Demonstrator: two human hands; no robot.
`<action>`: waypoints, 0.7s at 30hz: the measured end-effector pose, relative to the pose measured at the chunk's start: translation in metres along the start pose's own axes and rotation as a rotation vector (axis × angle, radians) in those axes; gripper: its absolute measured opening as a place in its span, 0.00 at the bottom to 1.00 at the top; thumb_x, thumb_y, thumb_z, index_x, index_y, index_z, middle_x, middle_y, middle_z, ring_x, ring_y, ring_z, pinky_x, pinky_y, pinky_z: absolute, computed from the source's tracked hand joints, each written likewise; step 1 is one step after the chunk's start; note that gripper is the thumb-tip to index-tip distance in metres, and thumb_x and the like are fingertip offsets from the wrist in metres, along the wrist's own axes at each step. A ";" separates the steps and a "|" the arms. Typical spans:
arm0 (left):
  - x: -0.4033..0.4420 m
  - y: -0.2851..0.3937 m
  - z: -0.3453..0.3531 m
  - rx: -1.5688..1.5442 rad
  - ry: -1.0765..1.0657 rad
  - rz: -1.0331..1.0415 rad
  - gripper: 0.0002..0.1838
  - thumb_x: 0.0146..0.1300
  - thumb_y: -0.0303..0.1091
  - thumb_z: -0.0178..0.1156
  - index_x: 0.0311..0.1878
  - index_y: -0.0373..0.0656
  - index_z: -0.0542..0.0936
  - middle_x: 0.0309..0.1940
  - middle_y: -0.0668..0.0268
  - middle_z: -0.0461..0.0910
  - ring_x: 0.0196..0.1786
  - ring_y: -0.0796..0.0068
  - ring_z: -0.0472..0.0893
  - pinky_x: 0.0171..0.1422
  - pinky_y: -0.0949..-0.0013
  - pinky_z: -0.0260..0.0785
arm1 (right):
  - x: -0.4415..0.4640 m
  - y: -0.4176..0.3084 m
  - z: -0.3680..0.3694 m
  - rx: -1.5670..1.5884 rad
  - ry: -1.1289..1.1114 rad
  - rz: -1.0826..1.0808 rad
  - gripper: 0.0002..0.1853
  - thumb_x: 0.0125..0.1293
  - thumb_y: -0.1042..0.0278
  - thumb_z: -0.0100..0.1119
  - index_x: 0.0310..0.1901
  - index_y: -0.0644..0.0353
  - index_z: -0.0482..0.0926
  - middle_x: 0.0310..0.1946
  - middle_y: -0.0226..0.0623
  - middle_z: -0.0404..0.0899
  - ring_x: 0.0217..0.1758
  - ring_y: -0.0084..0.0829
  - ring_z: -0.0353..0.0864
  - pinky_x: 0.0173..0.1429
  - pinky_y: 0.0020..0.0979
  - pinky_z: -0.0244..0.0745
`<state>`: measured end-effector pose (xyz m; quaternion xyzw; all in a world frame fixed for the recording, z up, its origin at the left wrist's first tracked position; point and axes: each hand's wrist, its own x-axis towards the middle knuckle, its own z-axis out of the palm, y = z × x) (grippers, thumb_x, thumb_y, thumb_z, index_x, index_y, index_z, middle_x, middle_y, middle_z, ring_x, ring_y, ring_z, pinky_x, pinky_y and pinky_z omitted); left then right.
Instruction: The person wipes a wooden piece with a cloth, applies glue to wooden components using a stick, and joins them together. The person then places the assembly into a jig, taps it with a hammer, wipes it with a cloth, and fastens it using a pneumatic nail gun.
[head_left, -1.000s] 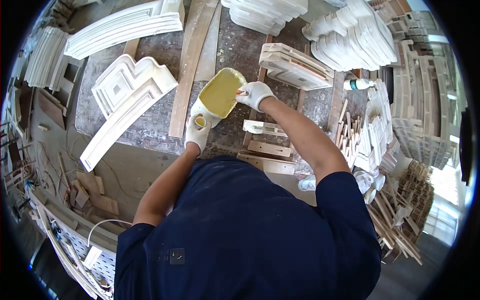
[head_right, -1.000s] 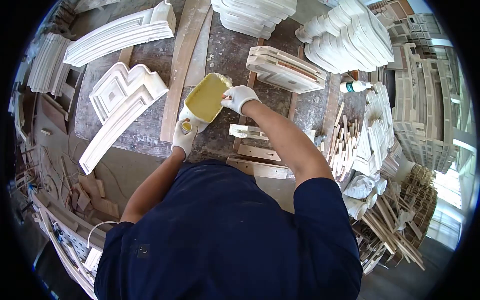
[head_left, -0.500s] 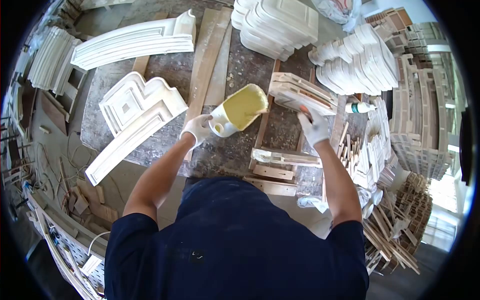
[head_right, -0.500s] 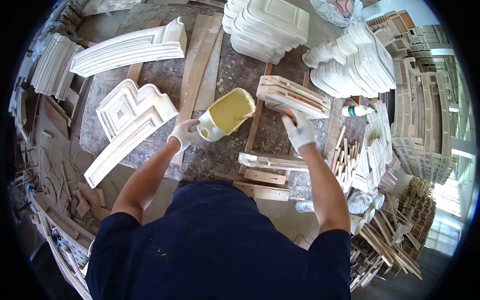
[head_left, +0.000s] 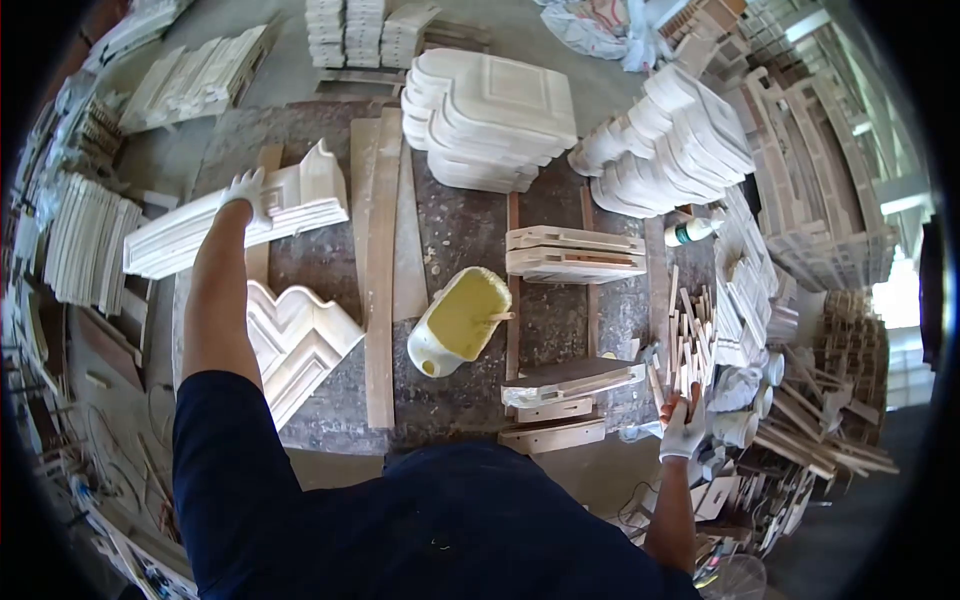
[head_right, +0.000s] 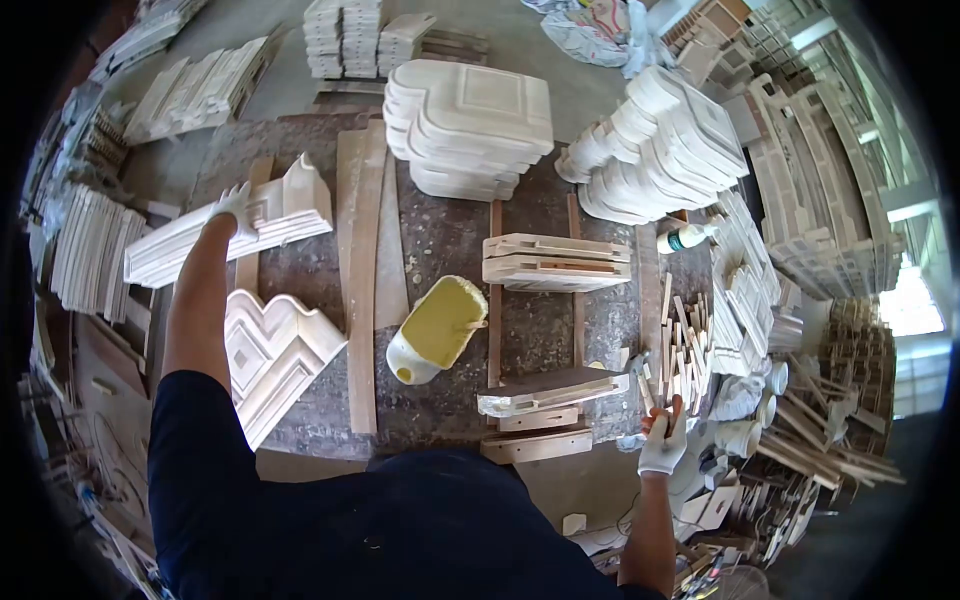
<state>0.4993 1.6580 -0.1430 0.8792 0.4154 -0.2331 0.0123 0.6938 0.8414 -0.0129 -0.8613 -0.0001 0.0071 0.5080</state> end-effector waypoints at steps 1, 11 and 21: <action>-0.006 0.003 -0.005 -0.052 0.027 0.007 0.65 0.30 0.47 0.81 0.76 0.52 0.56 0.73 0.58 0.61 0.75 0.55 0.61 0.77 0.52 0.59 | -0.004 0.001 -0.005 0.012 0.038 0.025 0.26 0.72 0.77 0.45 0.72 0.66 0.61 0.36 0.33 0.78 0.29 0.18 0.74 0.31 0.19 0.70; -0.158 -0.047 -0.094 -0.367 0.535 0.162 0.59 0.38 0.26 0.77 0.75 0.35 0.54 0.63 0.45 0.71 0.68 0.51 0.69 0.72 0.60 0.63 | 0.031 -0.035 0.040 0.270 -0.034 -0.142 0.23 0.71 0.74 0.56 0.66 0.66 0.70 0.43 0.36 0.83 0.35 0.18 0.80 0.37 0.20 0.76; -0.418 0.014 -0.237 -1.744 0.973 0.835 0.34 0.59 0.58 0.61 0.56 0.37 0.78 0.51 0.50 0.80 0.49 0.58 0.82 0.55 0.50 0.76 | -0.069 -0.269 0.175 0.185 -0.471 -1.475 0.37 0.56 0.50 0.71 0.64 0.52 0.67 0.59 0.50 0.72 0.64 0.53 0.71 0.62 0.54 0.69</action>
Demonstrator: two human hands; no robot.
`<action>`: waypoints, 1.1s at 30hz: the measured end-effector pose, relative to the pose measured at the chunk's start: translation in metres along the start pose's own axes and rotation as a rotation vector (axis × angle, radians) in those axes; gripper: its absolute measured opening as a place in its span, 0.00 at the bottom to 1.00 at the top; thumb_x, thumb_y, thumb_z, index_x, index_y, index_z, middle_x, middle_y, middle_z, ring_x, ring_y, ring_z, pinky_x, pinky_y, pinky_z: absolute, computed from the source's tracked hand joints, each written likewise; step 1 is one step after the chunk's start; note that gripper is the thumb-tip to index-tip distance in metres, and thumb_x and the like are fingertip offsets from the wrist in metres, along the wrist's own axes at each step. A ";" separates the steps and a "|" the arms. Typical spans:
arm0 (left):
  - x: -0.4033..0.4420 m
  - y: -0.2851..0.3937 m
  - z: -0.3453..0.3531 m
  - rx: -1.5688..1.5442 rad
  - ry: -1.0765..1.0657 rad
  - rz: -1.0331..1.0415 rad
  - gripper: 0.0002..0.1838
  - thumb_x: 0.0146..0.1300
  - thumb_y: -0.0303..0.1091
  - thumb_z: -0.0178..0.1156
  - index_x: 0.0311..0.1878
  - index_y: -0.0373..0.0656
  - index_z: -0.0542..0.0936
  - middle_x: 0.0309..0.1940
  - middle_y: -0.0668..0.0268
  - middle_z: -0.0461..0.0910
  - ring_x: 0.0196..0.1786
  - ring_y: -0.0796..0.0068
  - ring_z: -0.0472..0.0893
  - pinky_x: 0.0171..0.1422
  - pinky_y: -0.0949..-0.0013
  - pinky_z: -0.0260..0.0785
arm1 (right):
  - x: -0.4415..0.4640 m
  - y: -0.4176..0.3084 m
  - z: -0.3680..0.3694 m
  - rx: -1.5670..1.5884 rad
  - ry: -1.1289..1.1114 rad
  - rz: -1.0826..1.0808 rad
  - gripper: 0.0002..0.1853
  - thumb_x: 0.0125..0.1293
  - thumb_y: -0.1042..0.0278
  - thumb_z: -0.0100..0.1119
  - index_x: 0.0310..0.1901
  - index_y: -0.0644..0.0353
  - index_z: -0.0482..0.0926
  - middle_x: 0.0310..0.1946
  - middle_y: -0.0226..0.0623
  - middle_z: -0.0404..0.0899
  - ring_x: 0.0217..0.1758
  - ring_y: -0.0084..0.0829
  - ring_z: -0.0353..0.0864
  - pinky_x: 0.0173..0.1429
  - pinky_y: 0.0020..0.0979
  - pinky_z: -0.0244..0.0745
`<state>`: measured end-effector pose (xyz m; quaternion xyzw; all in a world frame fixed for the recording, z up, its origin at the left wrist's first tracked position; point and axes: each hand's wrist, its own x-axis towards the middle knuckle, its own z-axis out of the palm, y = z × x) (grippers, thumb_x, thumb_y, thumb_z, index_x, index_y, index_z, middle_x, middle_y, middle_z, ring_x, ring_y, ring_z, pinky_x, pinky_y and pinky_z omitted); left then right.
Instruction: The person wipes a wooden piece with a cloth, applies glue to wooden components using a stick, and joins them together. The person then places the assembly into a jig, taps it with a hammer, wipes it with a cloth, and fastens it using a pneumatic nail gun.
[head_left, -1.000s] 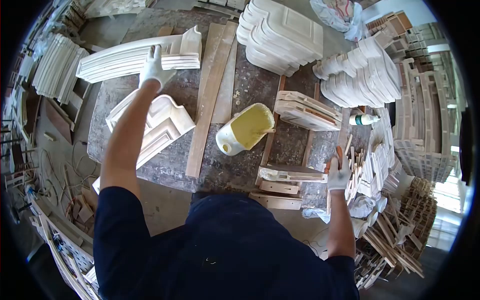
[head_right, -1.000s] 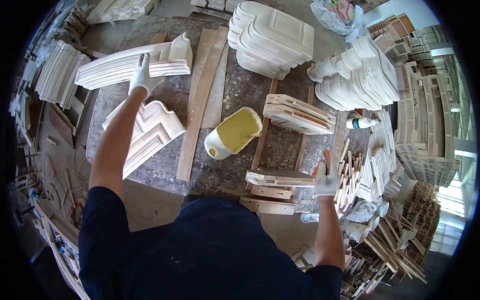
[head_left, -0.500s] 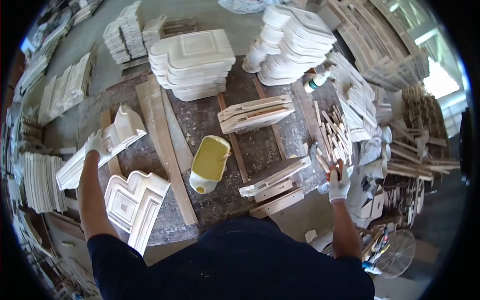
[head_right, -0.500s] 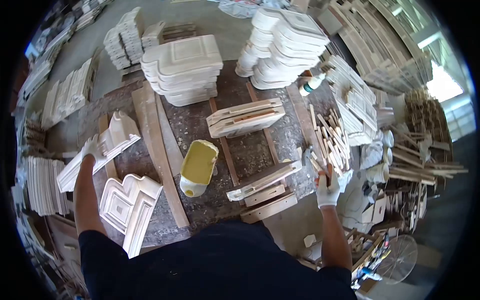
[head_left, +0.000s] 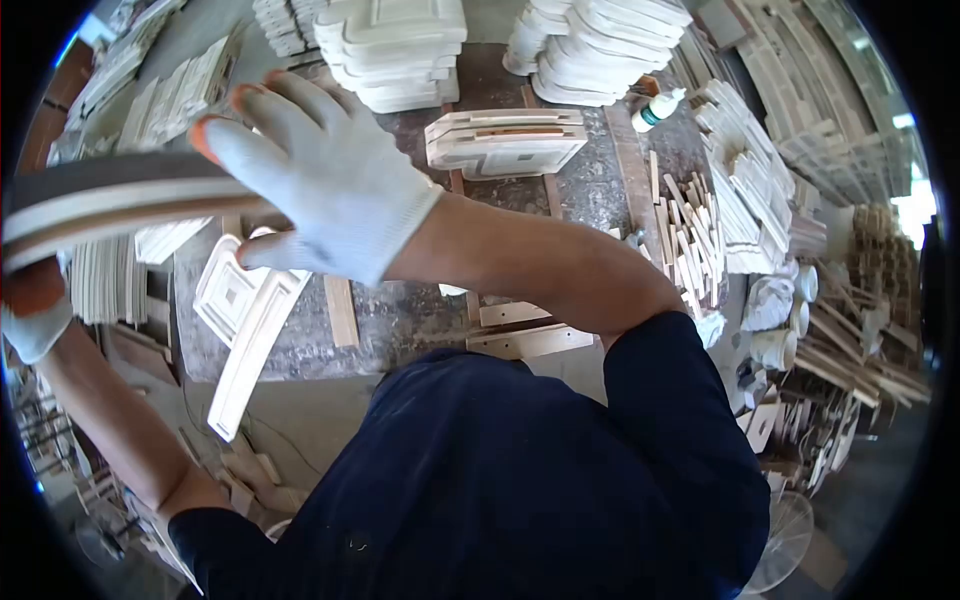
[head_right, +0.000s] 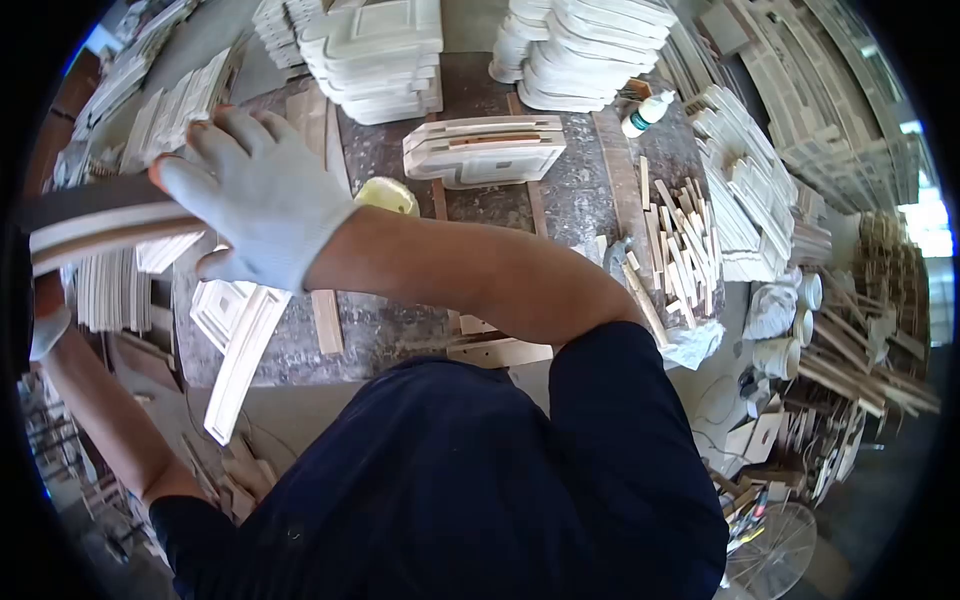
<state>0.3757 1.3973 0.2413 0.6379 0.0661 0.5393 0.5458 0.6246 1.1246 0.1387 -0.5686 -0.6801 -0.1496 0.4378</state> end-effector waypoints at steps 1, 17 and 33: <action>-0.013 0.008 0.055 -0.039 -0.008 -0.013 0.36 0.55 0.63 0.64 0.53 0.36 0.80 0.47 0.50 0.83 0.43 0.59 0.85 0.49 0.51 0.81 | 0.005 -0.013 0.004 -0.061 -0.017 -0.044 0.38 0.54 0.49 0.71 0.65 0.50 0.66 0.58 0.51 0.71 0.64 0.54 0.70 0.61 0.56 0.68; -0.292 -0.152 0.183 -0.259 0.311 -0.824 0.55 0.56 0.82 0.46 0.74 0.47 0.60 0.71 0.55 0.64 0.73 0.56 0.62 0.76 0.44 0.51 | -0.216 0.094 -0.232 0.125 -0.689 0.335 0.36 0.53 0.79 0.70 0.66 0.58 0.71 0.58 0.50 0.78 0.59 0.45 0.80 0.62 0.35 0.75; -0.384 -0.214 0.245 -0.290 0.191 -0.963 0.45 0.67 0.70 0.50 0.75 0.46 0.58 0.72 0.64 0.63 0.72 0.73 0.63 0.76 0.64 0.53 | -0.284 0.155 -0.244 0.044 -0.942 0.316 0.36 0.50 0.77 0.71 0.64 0.58 0.72 0.54 0.46 0.79 0.54 0.46 0.81 0.59 0.36 0.77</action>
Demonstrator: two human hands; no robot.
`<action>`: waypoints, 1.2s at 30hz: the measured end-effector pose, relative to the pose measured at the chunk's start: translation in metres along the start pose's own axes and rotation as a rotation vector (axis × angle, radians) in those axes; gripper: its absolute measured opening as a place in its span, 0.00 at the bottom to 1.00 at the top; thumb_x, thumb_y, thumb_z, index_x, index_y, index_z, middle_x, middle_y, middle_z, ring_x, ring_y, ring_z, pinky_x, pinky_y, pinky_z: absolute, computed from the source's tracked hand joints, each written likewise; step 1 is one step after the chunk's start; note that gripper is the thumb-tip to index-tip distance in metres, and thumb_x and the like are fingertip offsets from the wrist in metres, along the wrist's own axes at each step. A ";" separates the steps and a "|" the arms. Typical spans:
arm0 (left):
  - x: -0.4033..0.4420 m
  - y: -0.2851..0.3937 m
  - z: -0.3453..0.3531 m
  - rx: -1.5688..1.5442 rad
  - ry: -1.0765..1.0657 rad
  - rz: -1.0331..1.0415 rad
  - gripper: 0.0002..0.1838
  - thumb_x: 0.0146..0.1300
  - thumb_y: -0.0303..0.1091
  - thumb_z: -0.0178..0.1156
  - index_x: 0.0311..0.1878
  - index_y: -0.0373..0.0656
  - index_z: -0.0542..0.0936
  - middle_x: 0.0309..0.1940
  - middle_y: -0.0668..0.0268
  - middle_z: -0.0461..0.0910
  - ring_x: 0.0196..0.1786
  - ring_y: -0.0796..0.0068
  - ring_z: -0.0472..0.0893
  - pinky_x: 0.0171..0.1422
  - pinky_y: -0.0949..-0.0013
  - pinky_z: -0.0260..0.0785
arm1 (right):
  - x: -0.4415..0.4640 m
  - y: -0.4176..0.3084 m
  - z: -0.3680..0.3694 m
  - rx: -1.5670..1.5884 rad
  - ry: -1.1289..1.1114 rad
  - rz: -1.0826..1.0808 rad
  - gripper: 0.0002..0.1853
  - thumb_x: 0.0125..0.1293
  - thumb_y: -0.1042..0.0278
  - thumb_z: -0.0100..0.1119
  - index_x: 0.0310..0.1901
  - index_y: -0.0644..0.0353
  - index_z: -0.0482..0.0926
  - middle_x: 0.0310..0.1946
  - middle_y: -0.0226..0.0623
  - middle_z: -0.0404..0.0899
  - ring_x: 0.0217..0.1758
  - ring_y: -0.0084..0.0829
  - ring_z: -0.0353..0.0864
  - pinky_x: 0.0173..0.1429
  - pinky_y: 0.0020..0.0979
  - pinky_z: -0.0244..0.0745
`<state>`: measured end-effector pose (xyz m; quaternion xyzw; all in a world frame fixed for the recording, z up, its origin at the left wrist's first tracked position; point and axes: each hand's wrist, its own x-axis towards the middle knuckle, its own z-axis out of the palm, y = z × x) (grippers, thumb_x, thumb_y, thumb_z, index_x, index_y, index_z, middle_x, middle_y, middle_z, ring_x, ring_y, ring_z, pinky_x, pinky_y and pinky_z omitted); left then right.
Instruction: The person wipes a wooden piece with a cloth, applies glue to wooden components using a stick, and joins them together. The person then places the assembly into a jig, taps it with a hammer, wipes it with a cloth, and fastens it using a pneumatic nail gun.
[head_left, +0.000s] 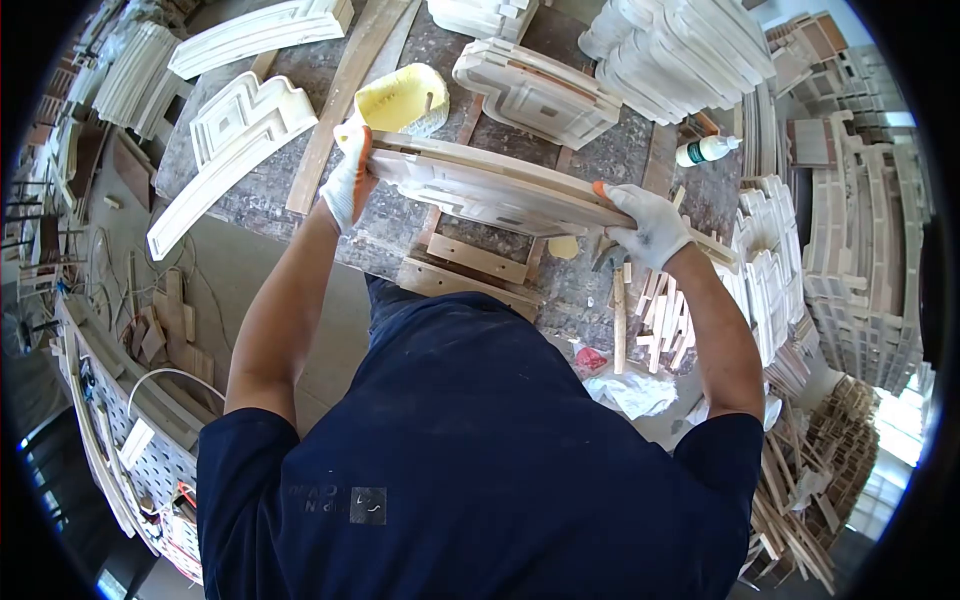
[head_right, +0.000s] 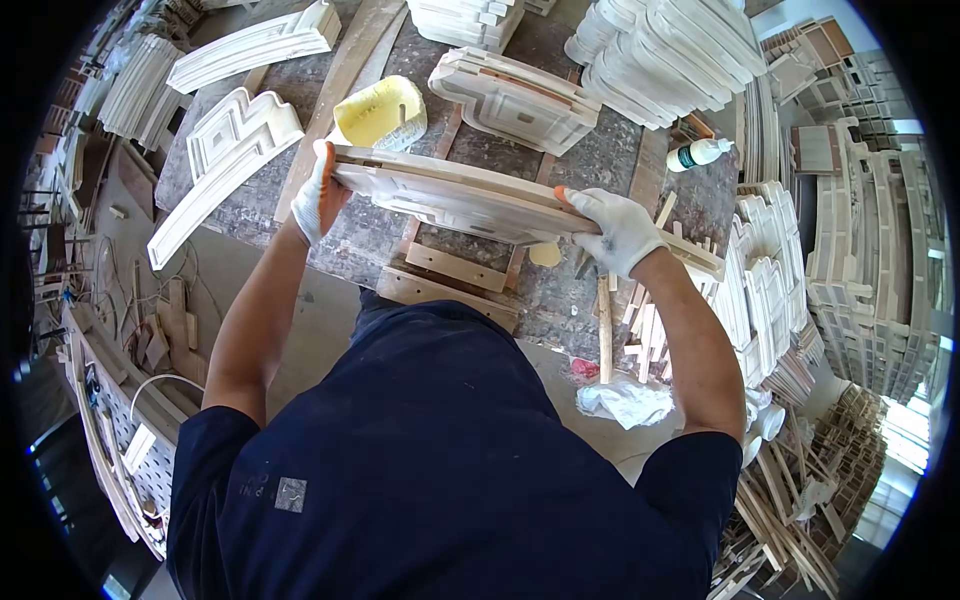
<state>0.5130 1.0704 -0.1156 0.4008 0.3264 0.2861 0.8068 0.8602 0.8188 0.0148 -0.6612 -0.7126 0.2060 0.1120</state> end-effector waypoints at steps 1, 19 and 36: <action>-0.001 0.001 0.000 0.001 -0.012 -0.005 0.44 0.67 0.68 0.51 0.75 0.46 0.59 0.72 0.64 0.63 0.72 0.72 0.64 0.76 0.64 0.53 | 0.000 0.004 0.001 0.023 0.013 -0.026 0.35 0.50 0.77 0.70 0.64 0.57 0.72 0.53 0.45 0.79 0.53 0.46 0.81 0.57 0.37 0.78; -0.014 -0.027 0.003 0.077 0.050 -0.143 0.38 0.72 0.62 0.48 0.74 0.42 0.61 0.69 0.64 0.66 0.70 0.72 0.66 0.76 0.65 0.53 | -0.009 0.025 -0.005 -0.095 -0.039 -0.034 0.32 0.49 0.75 0.71 0.59 0.59 0.75 0.51 0.45 0.79 0.51 0.50 0.80 0.55 0.41 0.76; -0.018 -0.022 0.021 0.026 0.010 -0.094 0.37 0.72 0.59 0.50 0.73 0.41 0.61 0.70 0.62 0.66 0.71 0.67 0.66 0.78 0.60 0.55 | -0.017 0.037 0.020 -0.199 0.104 0.022 0.36 0.51 0.73 0.68 0.65 0.45 0.71 0.50 0.35 0.78 0.50 0.42 0.79 0.56 0.43 0.72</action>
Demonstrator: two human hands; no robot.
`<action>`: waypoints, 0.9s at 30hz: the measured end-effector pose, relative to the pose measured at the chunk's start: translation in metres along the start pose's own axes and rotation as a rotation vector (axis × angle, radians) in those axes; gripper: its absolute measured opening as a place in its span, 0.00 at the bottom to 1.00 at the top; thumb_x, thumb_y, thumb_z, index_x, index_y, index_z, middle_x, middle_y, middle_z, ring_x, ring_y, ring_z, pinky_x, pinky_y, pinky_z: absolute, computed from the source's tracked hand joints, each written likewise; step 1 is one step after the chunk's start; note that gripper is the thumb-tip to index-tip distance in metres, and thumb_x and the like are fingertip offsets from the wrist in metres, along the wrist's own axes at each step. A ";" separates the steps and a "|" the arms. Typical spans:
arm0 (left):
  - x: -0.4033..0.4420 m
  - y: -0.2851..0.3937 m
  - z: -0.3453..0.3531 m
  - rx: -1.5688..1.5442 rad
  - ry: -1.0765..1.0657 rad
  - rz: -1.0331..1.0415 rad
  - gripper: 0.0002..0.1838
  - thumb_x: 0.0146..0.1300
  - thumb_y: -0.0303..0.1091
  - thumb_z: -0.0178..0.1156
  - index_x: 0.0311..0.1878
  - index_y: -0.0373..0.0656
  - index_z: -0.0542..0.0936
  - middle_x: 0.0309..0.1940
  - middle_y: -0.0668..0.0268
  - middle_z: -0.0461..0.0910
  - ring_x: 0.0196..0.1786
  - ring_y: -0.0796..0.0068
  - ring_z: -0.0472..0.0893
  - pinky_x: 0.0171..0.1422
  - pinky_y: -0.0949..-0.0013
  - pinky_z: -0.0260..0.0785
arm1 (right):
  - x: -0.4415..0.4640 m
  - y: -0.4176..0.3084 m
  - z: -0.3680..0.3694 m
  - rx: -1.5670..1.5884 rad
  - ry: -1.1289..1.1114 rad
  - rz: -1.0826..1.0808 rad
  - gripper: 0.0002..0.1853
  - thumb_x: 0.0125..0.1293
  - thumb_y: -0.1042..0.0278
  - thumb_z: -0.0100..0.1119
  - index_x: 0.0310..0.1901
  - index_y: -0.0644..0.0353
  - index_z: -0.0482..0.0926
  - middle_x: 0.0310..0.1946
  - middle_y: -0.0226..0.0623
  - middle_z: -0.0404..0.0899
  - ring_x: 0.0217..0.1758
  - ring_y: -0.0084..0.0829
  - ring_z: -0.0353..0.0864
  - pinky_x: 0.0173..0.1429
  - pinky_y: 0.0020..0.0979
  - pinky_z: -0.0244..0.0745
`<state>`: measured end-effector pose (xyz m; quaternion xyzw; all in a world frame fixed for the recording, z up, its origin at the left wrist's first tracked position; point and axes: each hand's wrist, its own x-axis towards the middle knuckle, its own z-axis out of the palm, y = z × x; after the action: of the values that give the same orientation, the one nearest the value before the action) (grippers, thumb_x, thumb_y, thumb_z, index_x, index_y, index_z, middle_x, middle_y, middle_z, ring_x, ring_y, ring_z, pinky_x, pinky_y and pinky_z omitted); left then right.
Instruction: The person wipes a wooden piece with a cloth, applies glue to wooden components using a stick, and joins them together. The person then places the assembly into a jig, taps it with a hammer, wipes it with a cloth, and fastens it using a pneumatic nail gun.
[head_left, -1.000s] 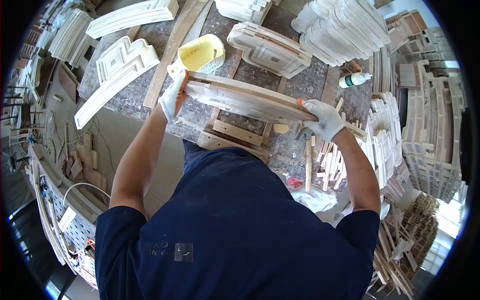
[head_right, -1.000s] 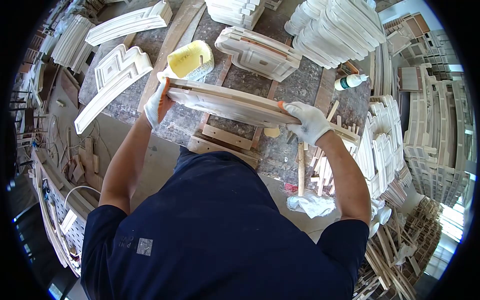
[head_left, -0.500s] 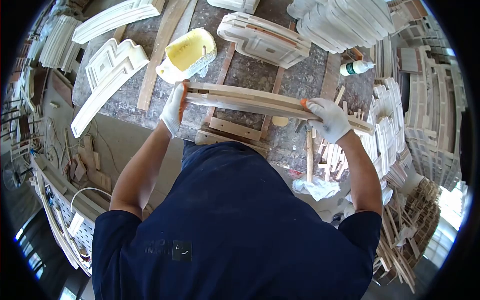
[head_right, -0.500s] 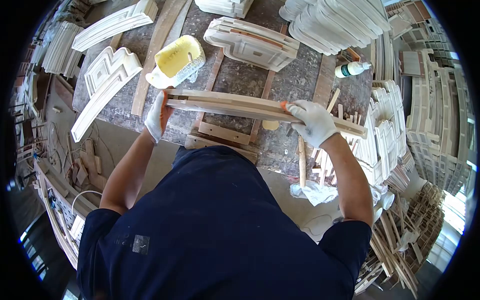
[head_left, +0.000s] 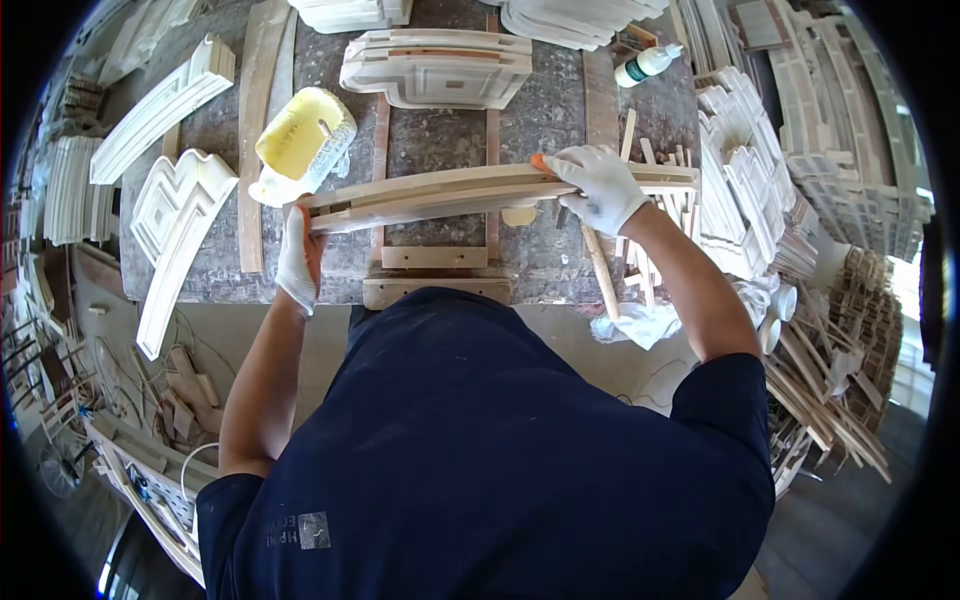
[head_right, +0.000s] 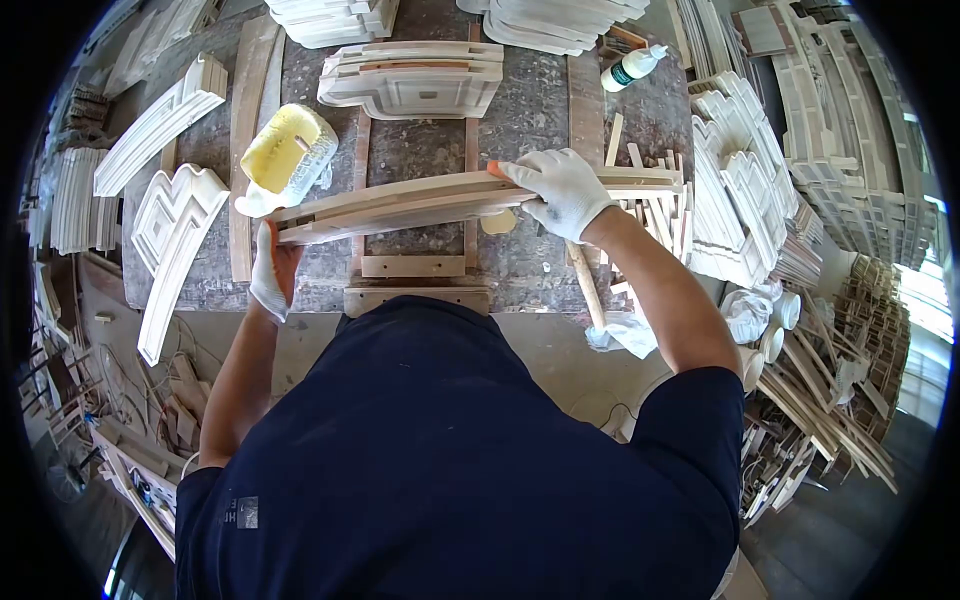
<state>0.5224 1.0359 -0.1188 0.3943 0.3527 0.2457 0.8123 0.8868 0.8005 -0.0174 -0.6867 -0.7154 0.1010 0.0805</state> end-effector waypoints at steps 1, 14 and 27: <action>0.007 -0.007 -0.010 -0.001 0.003 0.021 0.38 0.72 0.59 0.50 0.74 0.42 0.59 0.70 0.61 0.65 0.71 0.66 0.67 0.78 0.60 0.55 | 0.002 -0.005 -0.001 -0.041 0.039 -0.014 0.35 0.50 0.74 0.69 0.63 0.48 0.73 0.50 0.36 0.79 0.50 0.43 0.79 0.54 0.44 0.72; 0.018 0.050 -0.029 0.004 -0.353 -0.286 0.31 0.71 0.48 0.58 0.70 0.40 0.66 0.64 0.59 0.71 0.69 0.63 0.69 0.73 0.55 0.60 | -0.025 -0.021 0.178 0.976 0.282 0.687 0.37 0.50 0.62 0.76 0.63 0.61 0.73 0.54 0.49 0.80 0.61 0.42 0.75 0.68 0.38 0.69; 0.027 0.018 -0.057 -0.103 -0.265 -0.175 0.28 0.71 0.46 0.57 0.68 0.42 0.68 0.68 0.58 0.69 0.71 0.58 0.68 0.73 0.49 0.60 | 0.008 -0.024 0.145 0.982 0.163 0.742 0.40 0.44 0.54 0.82 0.59 0.58 0.77 0.57 0.41 0.80 0.64 0.39 0.75 0.68 0.35 0.69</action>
<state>0.4932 1.0910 -0.1393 0.3490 0.2622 0.1377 0.8891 0.8267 0.8023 -0.1521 -0.7780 -0.2908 0.3867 0.4008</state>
